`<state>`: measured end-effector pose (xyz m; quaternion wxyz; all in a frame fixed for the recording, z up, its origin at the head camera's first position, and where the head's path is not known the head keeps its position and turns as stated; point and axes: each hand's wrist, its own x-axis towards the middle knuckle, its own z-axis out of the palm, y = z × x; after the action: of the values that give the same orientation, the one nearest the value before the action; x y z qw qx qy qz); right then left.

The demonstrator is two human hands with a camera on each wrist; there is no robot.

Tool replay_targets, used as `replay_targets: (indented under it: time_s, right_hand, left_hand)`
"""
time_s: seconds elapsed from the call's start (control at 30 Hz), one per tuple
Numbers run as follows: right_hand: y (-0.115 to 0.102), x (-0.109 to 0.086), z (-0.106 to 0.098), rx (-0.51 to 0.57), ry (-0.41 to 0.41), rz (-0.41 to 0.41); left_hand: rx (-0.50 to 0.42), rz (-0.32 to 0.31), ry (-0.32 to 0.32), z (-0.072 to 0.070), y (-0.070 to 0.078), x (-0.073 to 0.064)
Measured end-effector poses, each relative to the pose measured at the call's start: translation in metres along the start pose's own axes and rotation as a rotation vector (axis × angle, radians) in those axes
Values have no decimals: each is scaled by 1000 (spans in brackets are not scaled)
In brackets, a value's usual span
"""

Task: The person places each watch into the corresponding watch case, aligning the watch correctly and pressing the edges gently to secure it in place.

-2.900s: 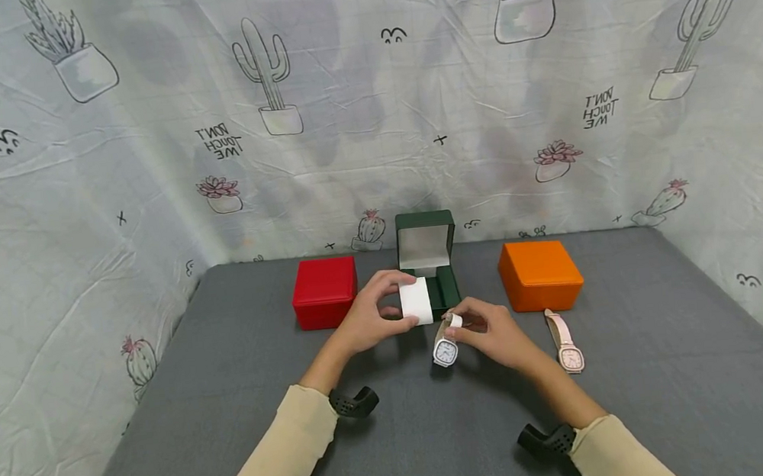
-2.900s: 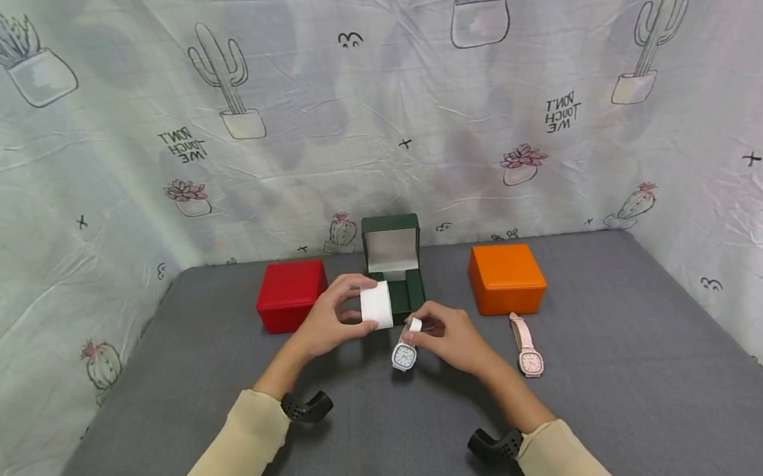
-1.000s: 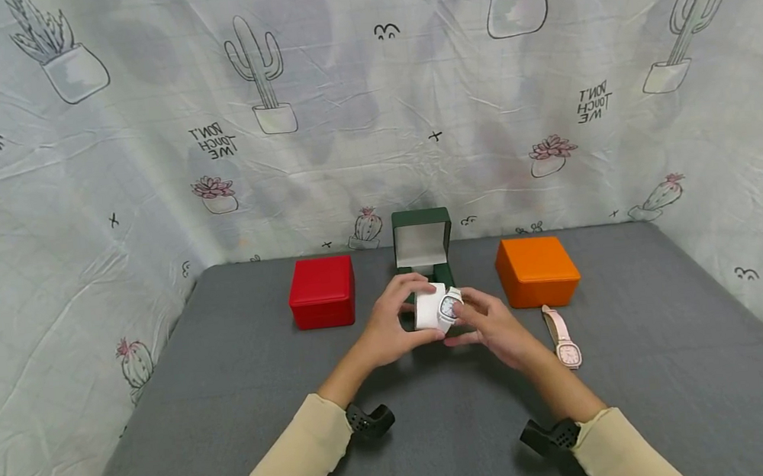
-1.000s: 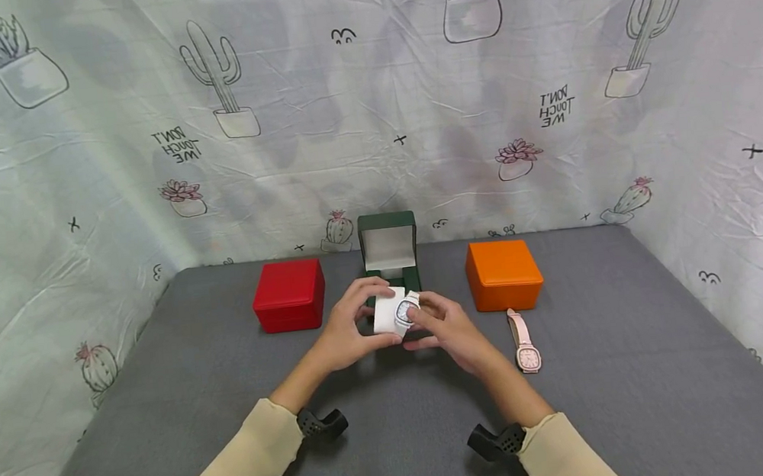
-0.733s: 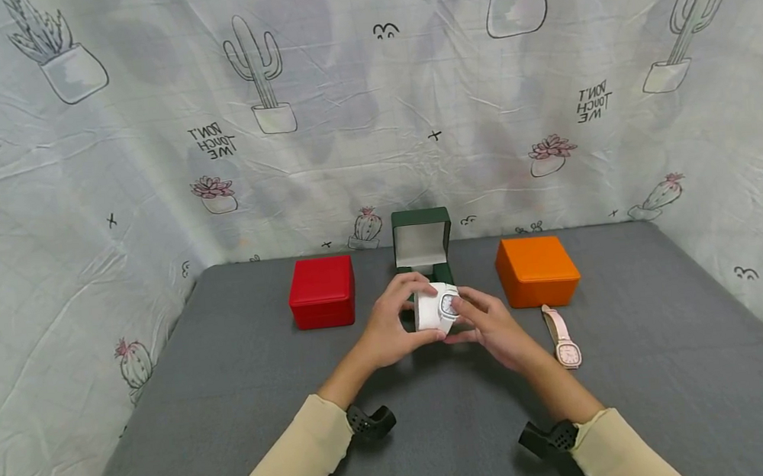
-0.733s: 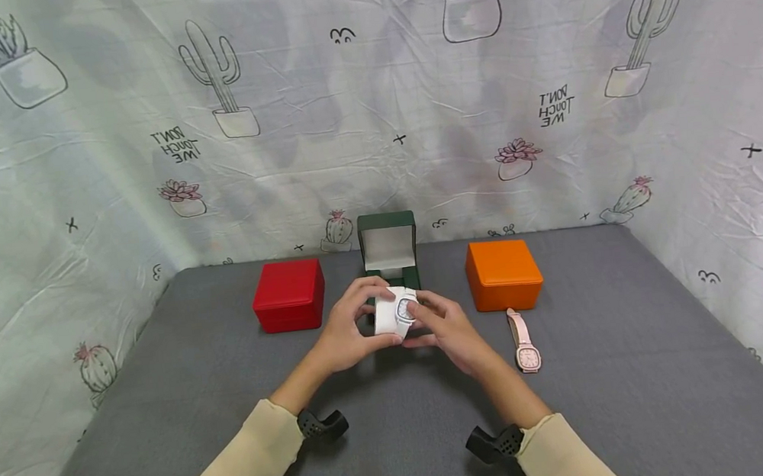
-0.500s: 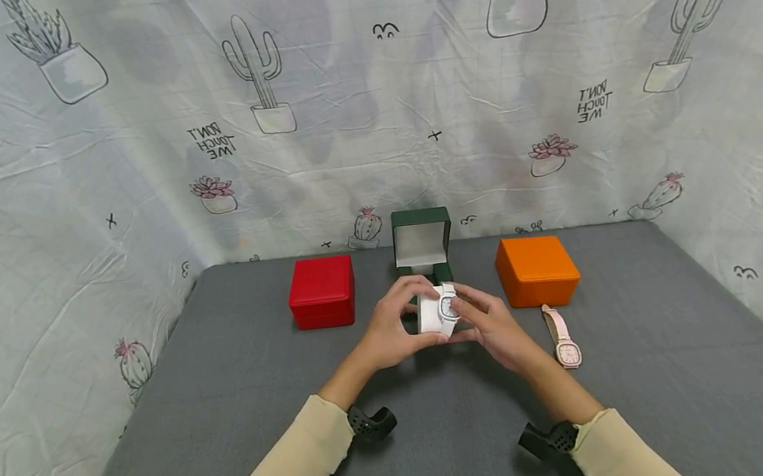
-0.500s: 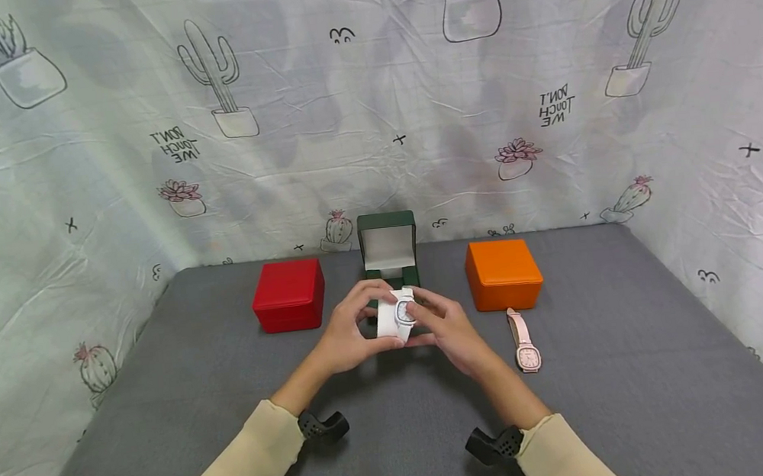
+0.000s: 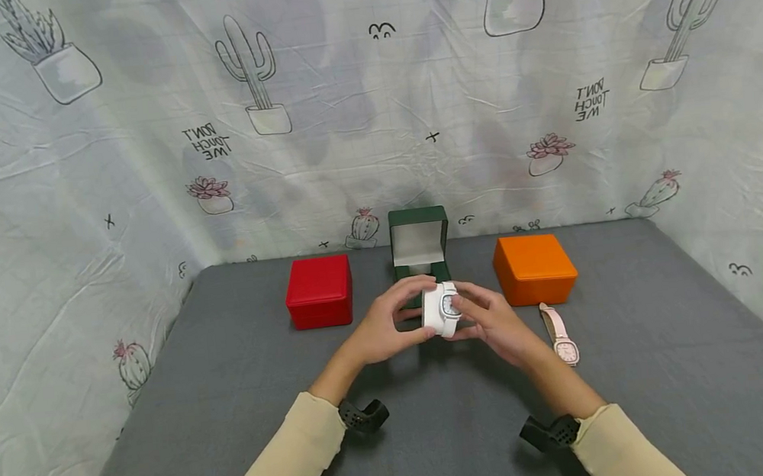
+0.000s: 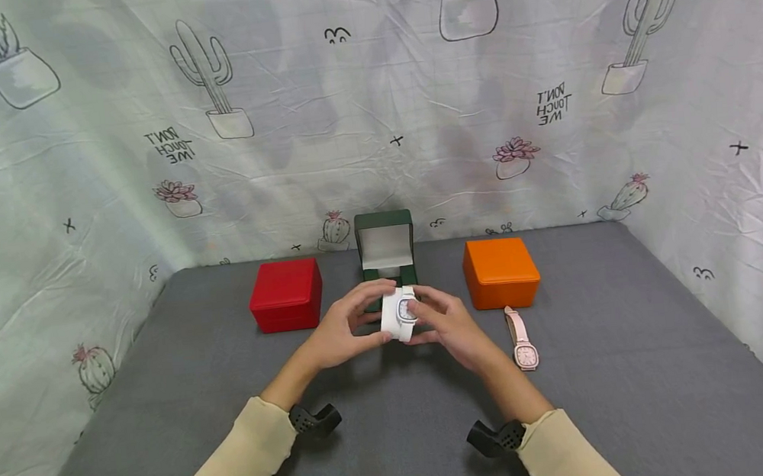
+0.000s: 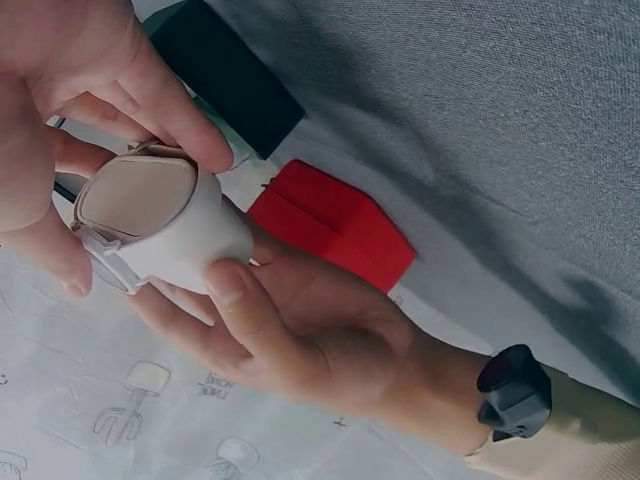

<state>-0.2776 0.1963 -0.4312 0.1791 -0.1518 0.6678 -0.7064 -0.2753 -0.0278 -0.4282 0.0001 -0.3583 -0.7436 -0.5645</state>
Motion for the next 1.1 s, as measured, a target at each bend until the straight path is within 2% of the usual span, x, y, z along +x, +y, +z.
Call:
replay_targets:
  time_s: [0.23,0.4,0.63,0.8,0.97,1.1]
  right_hand:
    - [0,-1,0,1,-36,-4]
    - [0,-2,1,9,-30,-25]
    - [0,-2,1,7,-31,-4]
    - [1,-1,1,-19,-21,10]
    - [3,1,0,-58,-6,18]
    - [4,2,0,-96,-13,17]
  left_hand:
    - [22,-27,-25,0,-3,3]
    - [14,-50,-10,3,2,3]
    - [-12,-89,-7,5,3,2]
    - [-7,-69,-5,5,-1,2]
    - [88,-32,13,5,-4,2]
    - [165,-53,27,4,-2,1]
